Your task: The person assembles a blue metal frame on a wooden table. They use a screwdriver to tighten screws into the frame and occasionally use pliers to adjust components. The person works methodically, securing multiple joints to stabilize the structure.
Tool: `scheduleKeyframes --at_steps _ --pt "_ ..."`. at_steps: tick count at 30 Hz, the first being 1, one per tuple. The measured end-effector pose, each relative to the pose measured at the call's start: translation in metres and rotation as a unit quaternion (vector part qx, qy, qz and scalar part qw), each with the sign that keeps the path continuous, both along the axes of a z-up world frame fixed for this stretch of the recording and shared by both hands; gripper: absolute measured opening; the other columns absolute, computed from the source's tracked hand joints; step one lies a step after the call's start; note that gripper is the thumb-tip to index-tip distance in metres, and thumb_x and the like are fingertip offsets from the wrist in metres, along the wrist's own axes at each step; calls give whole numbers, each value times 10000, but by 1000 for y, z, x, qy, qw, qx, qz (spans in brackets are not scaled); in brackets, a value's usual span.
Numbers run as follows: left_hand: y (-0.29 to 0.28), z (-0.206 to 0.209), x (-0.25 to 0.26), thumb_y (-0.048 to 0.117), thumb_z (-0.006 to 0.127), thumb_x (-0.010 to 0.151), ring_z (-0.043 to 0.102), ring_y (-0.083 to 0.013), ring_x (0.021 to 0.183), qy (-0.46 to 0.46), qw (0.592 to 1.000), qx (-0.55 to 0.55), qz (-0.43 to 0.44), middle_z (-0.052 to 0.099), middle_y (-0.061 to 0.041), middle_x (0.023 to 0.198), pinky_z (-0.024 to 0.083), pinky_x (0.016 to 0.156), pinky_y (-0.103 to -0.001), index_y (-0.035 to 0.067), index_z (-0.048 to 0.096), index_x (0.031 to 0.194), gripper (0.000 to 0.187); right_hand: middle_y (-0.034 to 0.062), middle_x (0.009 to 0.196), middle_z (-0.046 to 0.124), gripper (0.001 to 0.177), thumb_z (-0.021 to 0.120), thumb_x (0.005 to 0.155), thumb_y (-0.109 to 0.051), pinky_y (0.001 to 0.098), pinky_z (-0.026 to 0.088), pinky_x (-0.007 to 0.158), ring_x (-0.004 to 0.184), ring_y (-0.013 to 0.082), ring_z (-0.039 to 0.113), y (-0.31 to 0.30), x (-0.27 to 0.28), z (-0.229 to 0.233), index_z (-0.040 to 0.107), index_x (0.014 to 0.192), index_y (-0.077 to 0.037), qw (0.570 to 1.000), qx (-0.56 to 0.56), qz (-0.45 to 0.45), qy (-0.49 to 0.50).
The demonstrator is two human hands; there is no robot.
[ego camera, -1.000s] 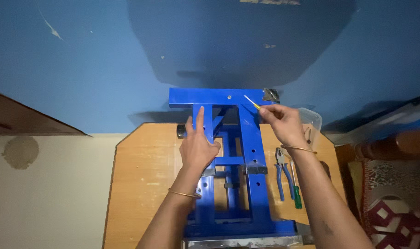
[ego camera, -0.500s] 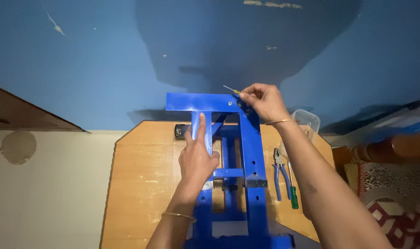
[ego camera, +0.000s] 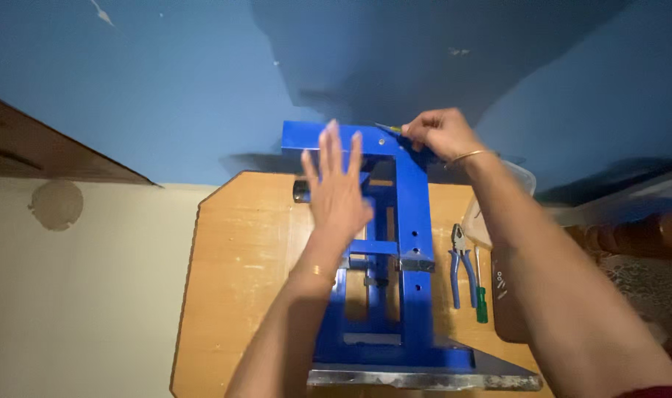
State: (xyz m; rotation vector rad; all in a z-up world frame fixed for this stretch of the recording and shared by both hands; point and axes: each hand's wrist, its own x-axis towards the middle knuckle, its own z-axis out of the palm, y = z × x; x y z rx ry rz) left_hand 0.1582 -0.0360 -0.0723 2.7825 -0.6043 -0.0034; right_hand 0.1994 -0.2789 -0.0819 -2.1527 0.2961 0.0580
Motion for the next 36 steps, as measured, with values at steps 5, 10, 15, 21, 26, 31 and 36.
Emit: scheduleKeyframes --at_steps 5,10,15,21,26,31,36 --pt "-21 -8 55 462 827 712 17 -374 1562 85 992 4 -89 99 -152 1686 -44 1199 -657 255 147 1632 1163 90 780 737 161 675 923 -142 269 512 699 717 140 666 -9 8 7 791 962 -38 1000 7 14 19" --pt "-25 -25 79 651 678 917 124 -327 1557 99 986 -89 -103 302 -84 1630 -91 1195 -687 209 289 1566 876 79 850 767 154 724 847 -47 293 588 751 750 141 728 -5 6 26 756 992 -6 995 93 22 -11" --pt "-33 -40 75 484 660 886 224 -306 1506 48 995 -54 -67 427 -57 1531 -39 1201 -663 228 414 1506 714 98 879 786 166 780 836 -73 329 609 726 738 177 732 -1 1 75 784 999 -41 999 -36 29 27" --pt "-33 -37 79 472 620 939 205 -298 1519 75 993 -75 -59 432 -49 1523 -45 1213 -648 246 433 1485 620 81 947 801 247 843 740 -256 412 569 862 893 251 752 16 11 119 830 967 -159 941 -306 147 5" --pt "-33 -40 79 456 619 933 182 -308 1519 57 994 -78 -60 422 -53 1526 -51 1196 -648 237 440 1476 612 62 1005 800 261 822 762 -277 420 567 896 964 245 764 29 15 117 818 1007 -186 925 -342 162 24" --pt "-34 -45 79 460 628 923 173 -313 1525 40 994 -84 -60 412 -49 1536 -54 1196 -651 232 449 1466 616 71 1023 799 252 829 763 -256 421 562 902 983 262 754 31 14 116 827 1004 -180 924 -345 161 32" --pt "-33 -44 78 468 619 928 168 -312 1528 51 994 -77 -58 407 -45 1539 -58 1200 -646 237 445 1472 616 74 1025 791 259 805 751 -186 422 572 889 985 264 753 34 20 116 817 1010 -187 910 -374 173 40"
